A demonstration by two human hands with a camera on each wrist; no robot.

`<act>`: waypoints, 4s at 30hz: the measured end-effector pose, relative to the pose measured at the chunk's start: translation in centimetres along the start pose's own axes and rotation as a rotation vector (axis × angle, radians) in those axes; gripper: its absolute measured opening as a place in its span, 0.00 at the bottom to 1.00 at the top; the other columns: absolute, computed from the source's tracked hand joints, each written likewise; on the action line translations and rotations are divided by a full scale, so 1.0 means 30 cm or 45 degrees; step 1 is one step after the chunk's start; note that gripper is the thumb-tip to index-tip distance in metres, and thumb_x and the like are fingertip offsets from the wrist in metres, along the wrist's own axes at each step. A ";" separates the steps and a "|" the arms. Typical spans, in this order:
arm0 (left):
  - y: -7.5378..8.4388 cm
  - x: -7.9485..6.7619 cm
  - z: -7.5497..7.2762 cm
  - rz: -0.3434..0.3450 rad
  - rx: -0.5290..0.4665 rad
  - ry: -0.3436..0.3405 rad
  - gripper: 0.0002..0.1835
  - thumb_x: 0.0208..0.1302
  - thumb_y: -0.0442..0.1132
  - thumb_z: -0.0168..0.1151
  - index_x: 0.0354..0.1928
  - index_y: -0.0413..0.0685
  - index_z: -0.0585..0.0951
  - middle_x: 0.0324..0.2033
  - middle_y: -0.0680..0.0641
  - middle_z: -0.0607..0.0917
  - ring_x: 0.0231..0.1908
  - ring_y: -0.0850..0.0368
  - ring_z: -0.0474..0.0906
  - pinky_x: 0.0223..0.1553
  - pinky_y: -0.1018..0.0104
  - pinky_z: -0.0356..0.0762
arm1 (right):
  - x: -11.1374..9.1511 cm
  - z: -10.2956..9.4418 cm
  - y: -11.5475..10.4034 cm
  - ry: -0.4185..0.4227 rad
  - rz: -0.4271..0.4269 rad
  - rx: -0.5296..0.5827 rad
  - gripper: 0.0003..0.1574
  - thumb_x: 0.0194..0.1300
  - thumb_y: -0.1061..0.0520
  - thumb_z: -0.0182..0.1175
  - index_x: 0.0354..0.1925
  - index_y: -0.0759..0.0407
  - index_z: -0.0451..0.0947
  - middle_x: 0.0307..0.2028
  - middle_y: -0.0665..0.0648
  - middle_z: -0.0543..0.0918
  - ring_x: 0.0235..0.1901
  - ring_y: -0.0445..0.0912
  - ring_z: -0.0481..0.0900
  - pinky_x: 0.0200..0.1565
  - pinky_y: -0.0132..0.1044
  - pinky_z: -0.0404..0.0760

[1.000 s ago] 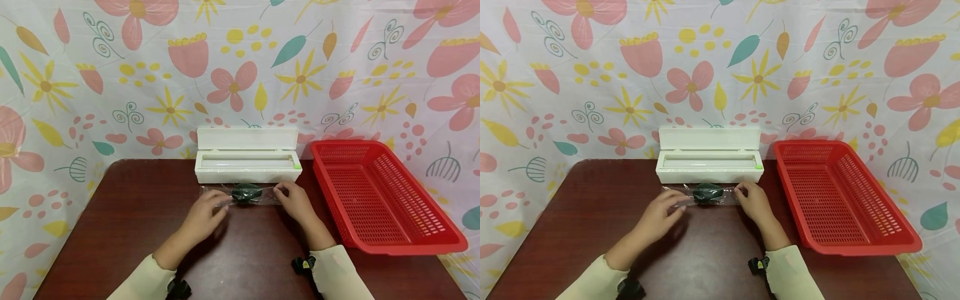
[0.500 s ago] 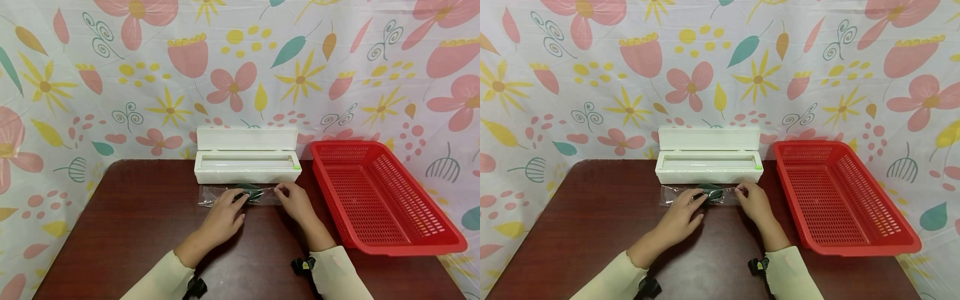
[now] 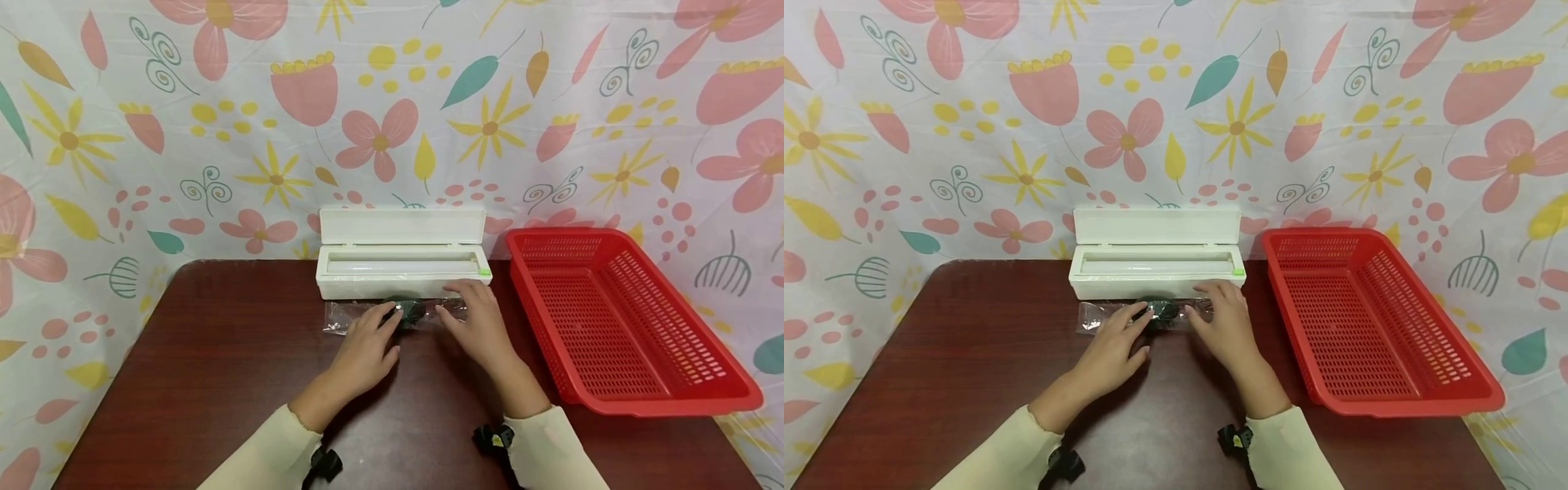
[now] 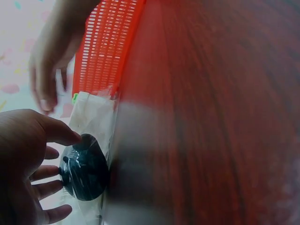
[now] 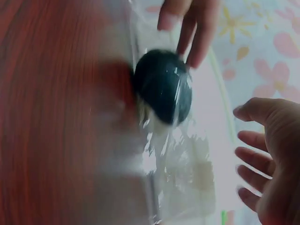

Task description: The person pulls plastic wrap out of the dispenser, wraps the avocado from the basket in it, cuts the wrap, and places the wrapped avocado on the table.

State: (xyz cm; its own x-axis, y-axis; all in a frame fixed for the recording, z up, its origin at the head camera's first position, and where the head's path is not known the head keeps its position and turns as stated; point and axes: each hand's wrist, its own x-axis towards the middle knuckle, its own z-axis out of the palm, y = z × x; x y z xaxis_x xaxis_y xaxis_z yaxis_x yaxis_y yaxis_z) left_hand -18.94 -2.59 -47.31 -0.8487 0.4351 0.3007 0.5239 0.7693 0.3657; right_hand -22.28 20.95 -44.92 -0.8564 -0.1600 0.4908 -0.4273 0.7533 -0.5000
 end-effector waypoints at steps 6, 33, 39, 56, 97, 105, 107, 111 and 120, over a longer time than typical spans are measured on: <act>-0.001 0.010 0.000 -0.008 -0.006 -0.003 0.33 0.66 0.43 0.67 0.72 0.44 0.71 0.73 0.41 0.68 0.72 0.39 0.65 0.67 0.37 0.67 | -0.011 0.007 -0.089 -0.155 -0.180 -0.018 0.23 0.63 0.55 0.69 0.56 0.60 0.82 0.57 0.59 0.81 0.61 0.56 0.75 0.63 0.55 0.73; -0.010 0.047 0.009 -0.103 -0.010 -0.080 0.38 0.68 0.46 0.66 0.76 0.47 0.63 0.77 0.46 0.62 0.75 0.44 0.61 0.68 0.39 0.68 | -0.036 0.086 -0.114 -0.521 -0.141 -0.125 0.45 0.67 0.48 0.67 0.74 0.63 0.63 0.74 0.61 0.66 0.72 0.60 0.66 0.70 0.60 0.67; -0.012 0.046 0.008 -0.114 0.032 -0.113 0.42 0.67 0.44 0.67 0.78 0.43 0.59 0.78 0.47 0.60 0.76 0.47 0.59 0.70 0.40 0.66 | -0.033 0.095 -0.109 -0.531 -0.140 -0.148 0.46 0.66 0.49 0.67 0.75 0.63 0.62 0.75 0.60 0.64 0.73 0.60 0.65 0.70 0.61 0.66; -0.027 0.075 0.014 -0.098 0.071 -0.089 0.45 0.64 0.41 0.70 0.78 0.42 0.58 0.78 0.46 0.60 0.76 0.47 0.59 0.70 0.39 0.64 | -0.011 0.108 -0.109 -0.511 -0.144 -0.173 0.48 0.66 0.49 0.67 0.76 0.63 0.59 0.75 0.61 0.64 0.74 0.60 0.64 0.71 0.59 0.66; -0.077 0.146 0.000 -0.028 -0.010 0.176 0.33 0.57 0.38 0.76 0.66 0.44 0.77 0.62 0.45 0.79 0.62 0.48 0.78 0.61 0.42 0.72 | 0.040 0.144 -0.096 -0.359 -0.180 -0.151 0.42 0.61 0.58 0.71 0.70 0.63 0.68 0.67 0.62 0.73 0.68 0.59 0.69 0.67 0.58 0.71; -0.095 0.154 -0.021 -0.079 -0.094 0.111 0.33 0.60 0.45 0.74 0.66 0.46 0.75 0.61 0.45 0.80 0.62 0.49 0.77 0.60 0.45 0.70 | 0.064 0.146 -0.096 -0.334 -0.120 -0.148 0.41 0.58 0.58 0.74 0.67 0.60 0.71 0.60 0.65 0.73 0.60 0.59 0.76 0.63 0.55 0.75; -0.097 0.156 -0.027 -0.101 -0.147 0.098 0.32 0.61 0.45 0.73 0.66 0.45 0.75 0.61 0.44 0.80 0.63 0.48 0.77 0.61 0.44 0.70 | 0.068 0.144 -0.096 -0.328 -0.116 -0.144 0.40 0.58 0.58 0.74 0.67 0.60 0.72 0.58 0.65 0.73 0.58 0.59 0.76 0.63 0.54 0.76; -0.100 0.158 -0.035 -0.145 -0.236 0.070 0.31 0.63 0.46 0.72 0.66 0.45 0.76 0.60 0.42 0.79 0.61 0.43 0.77 0.63 0.44 0.69 | 0.074 0.137 -0.095 -0.357 -0.095 -0.153 0.40 0.59 0.56 0.74 0.67 0.59 0.72 0.58 0.63 0.74 0.59 0.58 0.76 0.62 0.55 0.75; -0.118 0.161 -0.060 -0.201 -0.323 -0.003 0.30 0.67 0.51 0.67 0.68 0.49 0.76 0.61 0.43 0.79 0.63 0.43 0.75 0.66 0.41 0.68 | 0.075 0.124 -0.092 -0.335 -0.093 -0.139 0.39 0.63 0.52 0.71 0.66 0.62 0.68 0.58 0.63 0.78 0.59 0.59 0.77 0.60 0.57 0.75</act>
State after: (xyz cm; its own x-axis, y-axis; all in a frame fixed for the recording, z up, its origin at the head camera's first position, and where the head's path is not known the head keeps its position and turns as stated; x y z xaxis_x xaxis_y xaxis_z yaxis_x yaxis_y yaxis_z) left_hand -24.76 -4.06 -45.56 -0.9211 0.3206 0.2207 0.3865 0.6860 0.6164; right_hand -24.11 16.15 -45.08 -0.8764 -0.3655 0.3136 -0.4690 0.7957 -0.3832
